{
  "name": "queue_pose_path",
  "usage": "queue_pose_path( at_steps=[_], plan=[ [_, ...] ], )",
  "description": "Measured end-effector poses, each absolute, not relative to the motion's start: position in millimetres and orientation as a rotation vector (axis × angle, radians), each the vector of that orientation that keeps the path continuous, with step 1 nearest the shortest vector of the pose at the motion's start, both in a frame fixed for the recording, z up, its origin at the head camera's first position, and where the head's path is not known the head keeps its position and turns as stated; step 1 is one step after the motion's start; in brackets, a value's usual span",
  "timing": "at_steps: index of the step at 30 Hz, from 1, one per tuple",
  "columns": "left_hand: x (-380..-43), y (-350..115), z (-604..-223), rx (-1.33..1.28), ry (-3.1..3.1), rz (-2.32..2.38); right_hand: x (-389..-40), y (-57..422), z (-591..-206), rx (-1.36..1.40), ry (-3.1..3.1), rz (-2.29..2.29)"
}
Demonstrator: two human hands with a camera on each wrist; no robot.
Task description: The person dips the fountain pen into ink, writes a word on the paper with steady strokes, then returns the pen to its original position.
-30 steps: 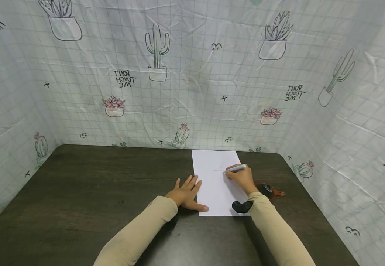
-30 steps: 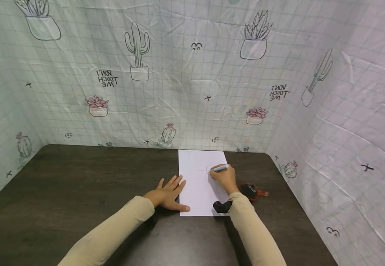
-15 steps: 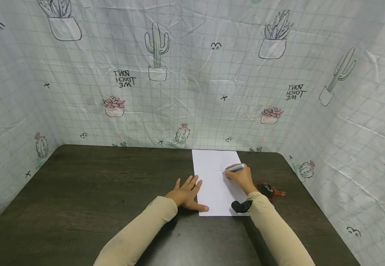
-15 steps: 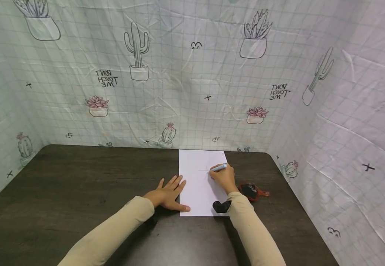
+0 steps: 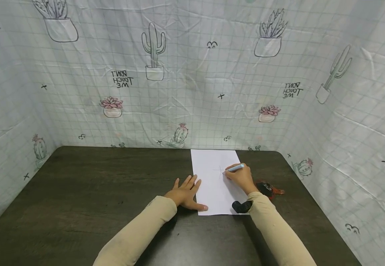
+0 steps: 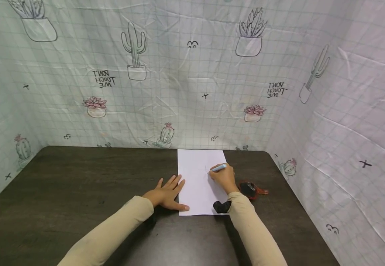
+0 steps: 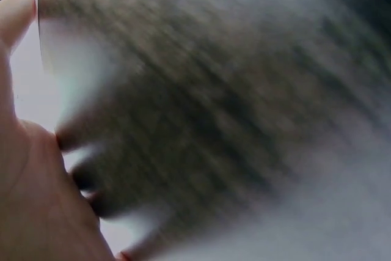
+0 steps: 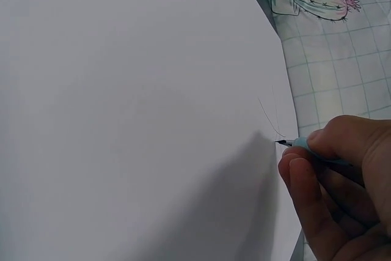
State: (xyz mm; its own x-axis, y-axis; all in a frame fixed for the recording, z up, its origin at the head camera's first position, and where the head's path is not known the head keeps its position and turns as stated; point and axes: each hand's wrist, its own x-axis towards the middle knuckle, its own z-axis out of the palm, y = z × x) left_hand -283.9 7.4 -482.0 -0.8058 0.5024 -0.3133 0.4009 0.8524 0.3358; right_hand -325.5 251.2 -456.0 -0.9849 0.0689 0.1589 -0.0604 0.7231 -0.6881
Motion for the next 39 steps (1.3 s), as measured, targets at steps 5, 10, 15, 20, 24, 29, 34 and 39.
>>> queue_pose_path(
  at_steps=[5, 10, 15, 20, 24, 29, 34, 39],
  plan=[
    [-281, 7, -477, 0.679, 2.631, 0.338, -323, 253, -457, -0.001, -2.75, 1.078],
    [-283, 7, -481, 0.677, 2.634, 0.326, -319, 256, -458, -0.005, -2.749, 1.059],
    [-285, 9, -487, 0.673, 2.65, 0.316, -315, 259, -458, -0.014, -2.754, 1.061],
    [-286, 9, -489, 0.678, 2.655, 0.308, -310, 262, -457, -0.033, -2.76, 1.063],
    [-285, 9, -488, 0.68, 2.652, 0.314, -307, 264, -458, -0.048, -2.765, 1.06],
    [-280, 7, -479, 0.681, 2.646, 0.327, -305, 266, -458, -0.05, -2.767, 1.071],
    [-281, 7, -481, 0.679, 2.64, 0.326, -302, 267, -456, -0.045, -2.767, 1.108],
    [-285, 8, -485, 0.679, 2.639, 0.318, -300, 268, -453, -0.037, -2.761, 1.114]
  ],
)
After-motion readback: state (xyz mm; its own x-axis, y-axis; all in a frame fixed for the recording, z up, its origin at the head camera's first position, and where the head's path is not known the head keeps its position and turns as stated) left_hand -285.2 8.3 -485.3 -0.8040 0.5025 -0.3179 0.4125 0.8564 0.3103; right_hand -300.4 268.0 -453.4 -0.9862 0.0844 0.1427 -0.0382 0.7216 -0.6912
